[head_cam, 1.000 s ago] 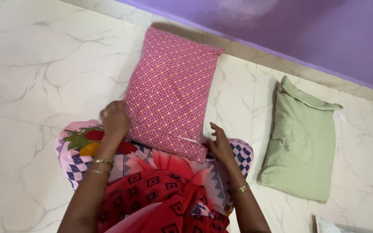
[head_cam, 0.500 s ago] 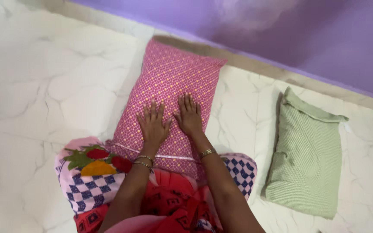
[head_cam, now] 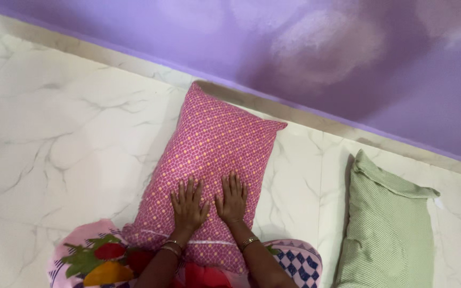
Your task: The person puts pillowcases on two pillows. First, a pink patterned pillowcase is placed over a white pillow and smoothed. Then, a green patterned pillowcase is placed over another white pillow, smoothed, and the edges are tucked in. Finally, the pink pillowcase is placed over the first pillow again and smoothed.
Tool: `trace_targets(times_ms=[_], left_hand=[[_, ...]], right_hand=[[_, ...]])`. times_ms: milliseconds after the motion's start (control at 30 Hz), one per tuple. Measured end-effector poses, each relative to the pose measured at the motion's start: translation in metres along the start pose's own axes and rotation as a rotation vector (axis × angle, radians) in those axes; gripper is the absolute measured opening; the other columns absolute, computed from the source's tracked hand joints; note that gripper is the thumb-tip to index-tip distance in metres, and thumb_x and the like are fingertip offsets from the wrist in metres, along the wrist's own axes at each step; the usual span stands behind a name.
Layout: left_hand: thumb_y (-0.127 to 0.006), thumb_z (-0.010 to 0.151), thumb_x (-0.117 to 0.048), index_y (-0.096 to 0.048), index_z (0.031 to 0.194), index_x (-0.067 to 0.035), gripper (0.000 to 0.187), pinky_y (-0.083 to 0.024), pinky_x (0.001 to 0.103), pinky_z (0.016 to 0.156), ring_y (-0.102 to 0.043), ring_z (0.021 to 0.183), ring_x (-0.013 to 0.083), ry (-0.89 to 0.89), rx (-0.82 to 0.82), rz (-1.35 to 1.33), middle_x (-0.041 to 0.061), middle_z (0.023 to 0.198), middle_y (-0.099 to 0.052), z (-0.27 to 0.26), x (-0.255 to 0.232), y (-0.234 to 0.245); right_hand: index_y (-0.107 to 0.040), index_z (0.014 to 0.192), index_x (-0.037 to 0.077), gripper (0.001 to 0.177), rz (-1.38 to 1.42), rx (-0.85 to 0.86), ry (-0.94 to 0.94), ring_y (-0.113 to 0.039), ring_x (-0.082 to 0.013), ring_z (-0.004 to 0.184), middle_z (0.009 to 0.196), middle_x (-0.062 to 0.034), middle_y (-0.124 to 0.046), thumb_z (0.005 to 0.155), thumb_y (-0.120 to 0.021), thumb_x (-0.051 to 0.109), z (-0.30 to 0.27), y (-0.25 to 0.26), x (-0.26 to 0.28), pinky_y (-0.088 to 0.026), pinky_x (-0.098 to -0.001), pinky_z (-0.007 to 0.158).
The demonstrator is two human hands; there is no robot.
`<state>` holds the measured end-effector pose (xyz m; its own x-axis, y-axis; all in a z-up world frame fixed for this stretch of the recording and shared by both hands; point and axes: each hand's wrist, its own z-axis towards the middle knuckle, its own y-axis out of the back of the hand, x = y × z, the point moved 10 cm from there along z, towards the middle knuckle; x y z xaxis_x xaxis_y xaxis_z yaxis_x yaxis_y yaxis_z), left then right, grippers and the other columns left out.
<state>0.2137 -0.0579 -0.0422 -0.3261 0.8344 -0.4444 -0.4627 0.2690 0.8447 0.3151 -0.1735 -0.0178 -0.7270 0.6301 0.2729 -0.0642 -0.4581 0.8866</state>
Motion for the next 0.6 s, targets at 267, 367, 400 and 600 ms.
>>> trace_targets(times_ms=[267,367,400,600], left_hand=[[-0.049,0.094,-0.050,-0.027,0.161,-0.020,0.077,-0.006,0.068,0.121,-0.014,0.156,0.0406,-0.019,-0.034,0.023,0.014,0.170,-0.017,0.013,-0.005,0.008],[-0.049,0.094,-0.052,-0.026,0.161,-0.021,0.078,-0.006,0.067,0.122,-0.013,0.156,0.0399,0.002,0.055,0.018,0.013,0.170,-0.015,0.022,-0.002,0.005],[-0.048,0.094,-0.053,-0.025,0.161,-0.022,0.078,-0.005,0.066,0.122,-0.012,0.156,0.0396,0.018,0.107,0.019,0.012,0.170,-0.014,0.023,-0.001,0.001],[-0.045,0.096,-0.053,-0.015,0.163,-0.023,0.079,-0.003,0.064,0.123,-0.005,0.157,0.0375,-0.001,0.283,0.161,0.012,0.171,-0.005,0.042,0.005,-0.009]], right_hand=[[-0.039,0.159,0.014,0.065,0.015,-0.031,-0.010,-0.025,-0.0342,0.156,0.168,-0.0163,-0.030,0.102,-0.047,0.045,0.005,0.003,-0.002,-0.011,-0.0554,0.126],[-0.040,0.158,0.015,0.064,0.004,0.012,-0.033,-0.027,-0.0346,0.156,0.167,-0.0151,-0.032,0.101,-0.048,0.043,0.013,0.010,0.000,-0.012,-0.0560,0.125],[-0.041,0.158,0.014,0.064,0.016,0.038,-0.043,-0.027,-0.0349,0.155,0.167,-0.0159,-0.032,0.101,-0.048,0.043,0.014,0.015,0.003,-0.013,-0.0560,0.124],[-0.041,0.157,0.014,0.063,0.079,0.256,-0.173,-0.029,-0.0343,0.152,0.163,-0.0163,-0.036,0.103,-0.045,0.046,0.044,0.036,0.012,-0.017,-0.0551,0.124]])
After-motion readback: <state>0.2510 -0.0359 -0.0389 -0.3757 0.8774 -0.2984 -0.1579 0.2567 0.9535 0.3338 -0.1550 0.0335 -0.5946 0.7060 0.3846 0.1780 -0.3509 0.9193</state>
